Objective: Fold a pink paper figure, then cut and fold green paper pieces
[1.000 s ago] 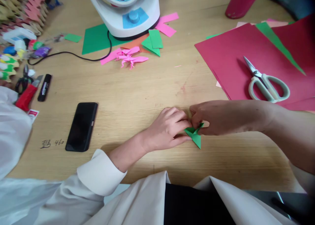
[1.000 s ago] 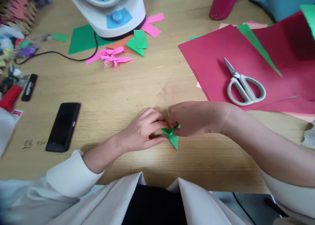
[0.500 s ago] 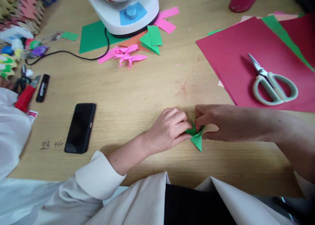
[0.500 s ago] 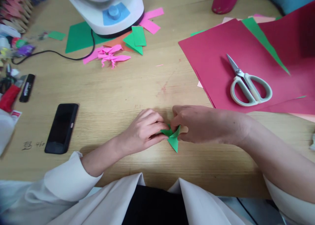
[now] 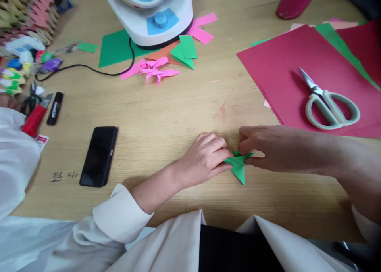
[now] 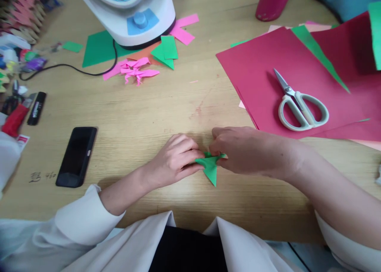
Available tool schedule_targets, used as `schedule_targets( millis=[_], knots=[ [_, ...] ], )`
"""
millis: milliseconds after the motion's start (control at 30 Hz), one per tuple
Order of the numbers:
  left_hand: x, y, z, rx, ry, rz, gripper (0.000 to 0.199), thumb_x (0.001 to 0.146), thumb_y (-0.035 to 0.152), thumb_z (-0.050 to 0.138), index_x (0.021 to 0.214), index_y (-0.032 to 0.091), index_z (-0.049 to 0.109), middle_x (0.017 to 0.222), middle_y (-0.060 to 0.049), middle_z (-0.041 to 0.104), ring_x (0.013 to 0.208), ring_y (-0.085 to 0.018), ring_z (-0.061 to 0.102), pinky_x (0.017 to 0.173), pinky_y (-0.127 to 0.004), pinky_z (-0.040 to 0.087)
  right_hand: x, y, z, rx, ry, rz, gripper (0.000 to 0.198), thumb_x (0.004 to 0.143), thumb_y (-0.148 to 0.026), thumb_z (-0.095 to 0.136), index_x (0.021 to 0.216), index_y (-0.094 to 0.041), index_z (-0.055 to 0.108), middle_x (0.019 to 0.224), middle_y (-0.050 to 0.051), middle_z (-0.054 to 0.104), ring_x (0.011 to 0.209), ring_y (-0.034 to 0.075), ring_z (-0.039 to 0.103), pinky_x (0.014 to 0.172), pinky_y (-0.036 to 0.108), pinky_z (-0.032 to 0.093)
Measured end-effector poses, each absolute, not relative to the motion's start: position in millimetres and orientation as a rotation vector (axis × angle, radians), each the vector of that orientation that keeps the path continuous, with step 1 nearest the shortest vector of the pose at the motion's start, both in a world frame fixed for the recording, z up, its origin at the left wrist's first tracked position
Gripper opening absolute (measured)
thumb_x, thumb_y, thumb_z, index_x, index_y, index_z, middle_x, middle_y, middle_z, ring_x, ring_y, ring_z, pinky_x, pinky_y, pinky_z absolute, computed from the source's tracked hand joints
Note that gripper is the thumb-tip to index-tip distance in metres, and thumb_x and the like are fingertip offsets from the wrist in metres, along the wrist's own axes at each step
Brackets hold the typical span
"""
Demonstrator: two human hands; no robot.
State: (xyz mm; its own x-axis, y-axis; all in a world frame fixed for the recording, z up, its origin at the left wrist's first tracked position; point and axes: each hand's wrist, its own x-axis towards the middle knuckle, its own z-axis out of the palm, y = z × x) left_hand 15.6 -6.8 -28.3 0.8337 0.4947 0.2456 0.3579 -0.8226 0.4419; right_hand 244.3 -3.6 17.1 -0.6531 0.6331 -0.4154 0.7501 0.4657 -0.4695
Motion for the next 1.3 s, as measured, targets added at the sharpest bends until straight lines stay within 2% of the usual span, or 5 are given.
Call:
schedule_targets(
  millis=[267,533,767,1033,1300],
  knots=[
    [11.9,-6.3,-24.3,2.556,0.759,0.489,0.018,0.092,0.036,0.062,0.092,0.018,0.066,0.093,-0.006,0.065,0.091,-0.021,0.053,0.081,-0.035,0.04,245.0,-15.8,15.0,1.414,2.485,-0.96,0.018,0.085,-0.035,0.063,0.074,-0.022,0.068,0.089,0.005,0.058,0.073,0.019,0.06,0.063,0.032,0.039],
    [2.1,-2.4,-24.3,2.503,0.831,0.575,0.013,0.093,0.029,0.062,0.089,0.019,0.069,0.088,-0.003,0.068,0.086,-0.018,0.054,0.082,-0.034,0.039,236.1,-30.1,6.7,1.573,2.595,-0.68,0.026,0.089,-0.038,0.059,0.076,-0.018,0.067,0.084,0.007,0.058,0.076,0.022,0.061,0.064,0.034,0.04],
    [-2.7,1.2,-24.4,2.45,0.866,0.583,0.013,0.092,0.029,0.064,0.085,0.019,0.071,0.085,-0.002,0.069,0.085,-0.017,0.056,0.083,-0.033,0.039,236.2,-41.2,-3.0,1.726,2.624,-0.627,0.036,0.093,-0.044,0.053,0.069,-0.018,0.062,0.083,0.007,0.057,0.073,0.02,0.058,0.063,0.033,0.041],
    [-0.9,2.5,-27.6,2.358,0.917,0.602,0.014,0.09,0.029,0.066,0.081,0.02,0.07,0.081,-0.001,0.066,0.084,-0.016,0.057,0.082,-0.032,0.039,238.2,-44.7,-5.0,1.736,2.664,-0.689,0.031,0.094,-0.037,0.053,0.071,-0.017,0.059,0.082,0.008,0.054,0.074,0.021,0.056,0.069,0.036,0.043],
    [1.8,-1.3,-25.2,2.389,0.983,0.547,0.012,0.091,0.026,0.063,0.081,0.019,0.066,0.083,-0.001,0.063,0.085,-0.016,0.055,0.081,-0.032,0.037,240.0,-46.3,-12.6,1.777,2.738,-0.634,0.029,0.092,-0.037,0.058,0.07,-0.018,0.059,0.08,0.005,0.053,0.072,0.019,0.054,0.067,0.033,0.041]
  ],
)
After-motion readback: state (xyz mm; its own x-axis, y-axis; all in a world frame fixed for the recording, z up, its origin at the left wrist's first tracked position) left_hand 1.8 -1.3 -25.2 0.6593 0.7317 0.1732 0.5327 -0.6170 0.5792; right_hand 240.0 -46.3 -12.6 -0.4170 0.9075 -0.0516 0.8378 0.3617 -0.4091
